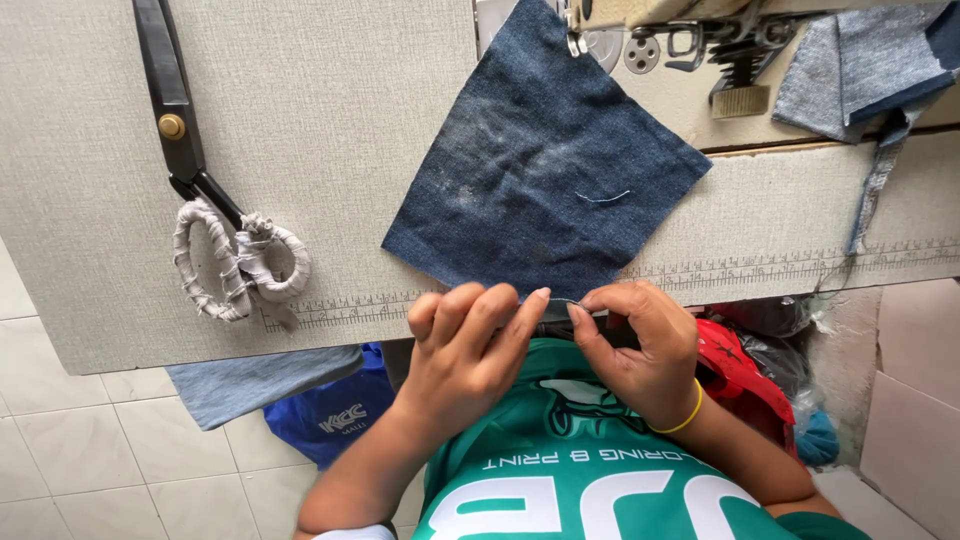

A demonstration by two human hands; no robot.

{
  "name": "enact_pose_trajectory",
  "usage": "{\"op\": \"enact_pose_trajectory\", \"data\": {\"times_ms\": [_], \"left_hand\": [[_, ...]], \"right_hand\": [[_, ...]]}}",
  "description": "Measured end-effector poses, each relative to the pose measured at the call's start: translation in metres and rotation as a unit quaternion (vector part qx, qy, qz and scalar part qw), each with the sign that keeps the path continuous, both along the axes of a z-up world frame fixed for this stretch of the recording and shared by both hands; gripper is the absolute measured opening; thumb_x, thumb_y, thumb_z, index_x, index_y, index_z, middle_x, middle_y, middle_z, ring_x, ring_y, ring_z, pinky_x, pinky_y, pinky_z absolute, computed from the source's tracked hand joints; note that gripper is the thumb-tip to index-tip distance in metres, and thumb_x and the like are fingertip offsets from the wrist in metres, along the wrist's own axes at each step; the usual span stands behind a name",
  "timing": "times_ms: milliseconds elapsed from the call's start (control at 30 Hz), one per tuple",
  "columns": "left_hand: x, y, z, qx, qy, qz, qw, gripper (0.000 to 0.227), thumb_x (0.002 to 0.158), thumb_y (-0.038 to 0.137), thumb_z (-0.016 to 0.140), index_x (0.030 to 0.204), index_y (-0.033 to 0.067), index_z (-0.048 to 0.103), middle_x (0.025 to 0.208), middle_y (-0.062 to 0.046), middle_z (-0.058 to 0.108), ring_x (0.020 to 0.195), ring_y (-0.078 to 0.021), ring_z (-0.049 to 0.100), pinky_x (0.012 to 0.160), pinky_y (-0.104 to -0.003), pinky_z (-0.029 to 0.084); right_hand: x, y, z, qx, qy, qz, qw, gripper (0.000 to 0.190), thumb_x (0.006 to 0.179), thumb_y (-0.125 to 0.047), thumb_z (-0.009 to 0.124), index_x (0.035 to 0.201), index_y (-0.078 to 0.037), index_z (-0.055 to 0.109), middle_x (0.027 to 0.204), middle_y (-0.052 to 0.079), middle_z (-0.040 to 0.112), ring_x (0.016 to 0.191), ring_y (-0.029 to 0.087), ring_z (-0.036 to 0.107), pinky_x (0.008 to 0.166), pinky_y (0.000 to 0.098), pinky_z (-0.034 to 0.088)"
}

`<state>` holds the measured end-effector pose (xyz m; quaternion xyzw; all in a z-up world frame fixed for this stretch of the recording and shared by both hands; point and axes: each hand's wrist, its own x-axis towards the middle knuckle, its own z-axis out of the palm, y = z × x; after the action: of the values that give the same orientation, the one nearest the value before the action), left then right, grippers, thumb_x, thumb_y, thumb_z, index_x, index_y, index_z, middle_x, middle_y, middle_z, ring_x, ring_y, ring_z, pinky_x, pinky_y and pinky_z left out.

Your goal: Trimming, folding, and preparing denim fabric components for sewing on an industrial machine.

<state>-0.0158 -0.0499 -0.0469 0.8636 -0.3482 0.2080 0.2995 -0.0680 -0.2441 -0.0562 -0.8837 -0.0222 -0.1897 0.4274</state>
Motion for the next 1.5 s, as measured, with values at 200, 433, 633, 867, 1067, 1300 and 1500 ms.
{"op": "enact_pose_trajectory", "data": {"times_ms": [200, 433, 633, 867, 1067, 1300, 1500], "left_hand": [[-0.022, -0.002, -0.021, -0.028, -0.028, 0.076, 0.996, 0.019, 0.094, 0.016, 0.068, 0.11, 0.0147, 0.079, 0.09, -0.002, 0.059, 0.078, -0.0189, 0.05, 0.075, -0.035, 0.033], [-0.029, 0.001, -0.035, -0.071, -0.008, 0.111, 0.991, 0.023, 0.094, 0.016, 0.07, 0.115, 0.0145, 0.08, 0.099, -0.002, 0.065, 0.084, -0.0198, 0.053, 0.075, -0.034, 0.034], [-0.031, 0.002, -0.032, -0.051, -0.031, 0.085, 0.995, 0.025, 0.096, 0.016, 0.067, 0.118, 0.0204, 0.078, 0.107, -0.004, 0.066, 0.09, -0.0223, 0.053, 0.076, -0.034, 0.037], [-0.028, -0.003, -0.03, -0.022, -0.025, 0.08, 0.996, 0.026, 0.094, 0.02, 0.069, 0.118, 0.0188, 0.078, 0.106, -0.003, 0.064, 0.089, -0.0199, 0.05, 0.077, -0.031, 0.038], [-0.03, -0.002, -0.03, -0.025, -0.012, 0.084, 0.996, 0.026, 0.094, 0.019, 0.068, 0.118, 0.0187, 0.078, 0.105, -0.002, 0.063, 0.089, -0.0197, 0.05, 0.076, -0.031, 0.038], [-0.014, 0.014, -0.018, -0.031, 0.004, 0.116, 0.993, 0.034, 0.091, 0.029, 0.069, 0.122, 0.02, 0.077, 0.105, -0.005, 0.065, 0.092, -0.0255, 0.054, 0.085, -0.039, 0.039], [0.014, 0.025, -0.003, -0.009, 0.071, 0.315, 0.946, 0.04, 0.103, 0.032, 0.065, 0.122, -0.0027, 0.062, 0.113, -0.016, 0.052, 0.103, -0.0345, 0.046, 0.095, -0.044, 0.034]], "right_hand": [[0.008, 0.003, 0.008, 0.0, 0.018, 0.03, 0.999, 0.007, 0.085, -0.005, 0.08, 0.087, -0.007, 0.074, 0.076, 0.004, 0.075, 0.057, 0.021, 0.065, 0.053, 0.029, 0.053], [0.012, 0.0, 0.003, -0.008, 0.053, 0.03, 0.998, 0.007, 0.087, -0.003, 0.079, 0.091, -0.006, 0.074, 0.075, 0.007, 0.072, 0.057, 0.024, 0.064, 0.052, 0.0304, 0.052], [0.02, 0.0, 0.006, -0.021, 0.056, 0.043, 0.997, 0.007, 0.087, -0.001, 0.079, 0.09, -0.005, 0.074, 0.076, 0.008, 0.072, 0.06, 0.026, 0.066, 0.053, 0.03, 0.053], [0.02, 0.0, 0.001, -0.046, 0.019, 0.029, 0.998, 0.016, 0.087, -0.003, 0.083, 0.101, -0.002, 0.075, 0.081, 0.009, 0.071, 0.062, 0.024, 0.062, 0.058, 0.0328, 0.053], [0.004, 0.01, 0.012, -0.173, -0.112, 0.078, 0.975, 0.005, 0.091, -0.008, 0.078, 0.093, -0.012, 0.08, 0.1, 0.005, 0.08, 0.089, 0.024, 0.075, 0.082, 0.0326, 0.055], [0.003, 0.005, 0.002, -0.23, -0.109, 0.102, 0.962, 0.015, 0.091, -0.011, 0.075, 0.105, -0.012, 0.082, 0.109, 0.007, 0.079, 0.1, 0.026, 0.075, 0.086, 0.0348, 0.051], [0.002, 0.003, -0.005, -0.224, -0.115, 0.111, 0.961, 0.018, 0.092, -0.016, 0.075, 0.108, -0.015, 0.083, 0.113, 0.007, 0.079, 0.104, 0.027, 0.072, 0.086, 0.0363, 0.05]]}}
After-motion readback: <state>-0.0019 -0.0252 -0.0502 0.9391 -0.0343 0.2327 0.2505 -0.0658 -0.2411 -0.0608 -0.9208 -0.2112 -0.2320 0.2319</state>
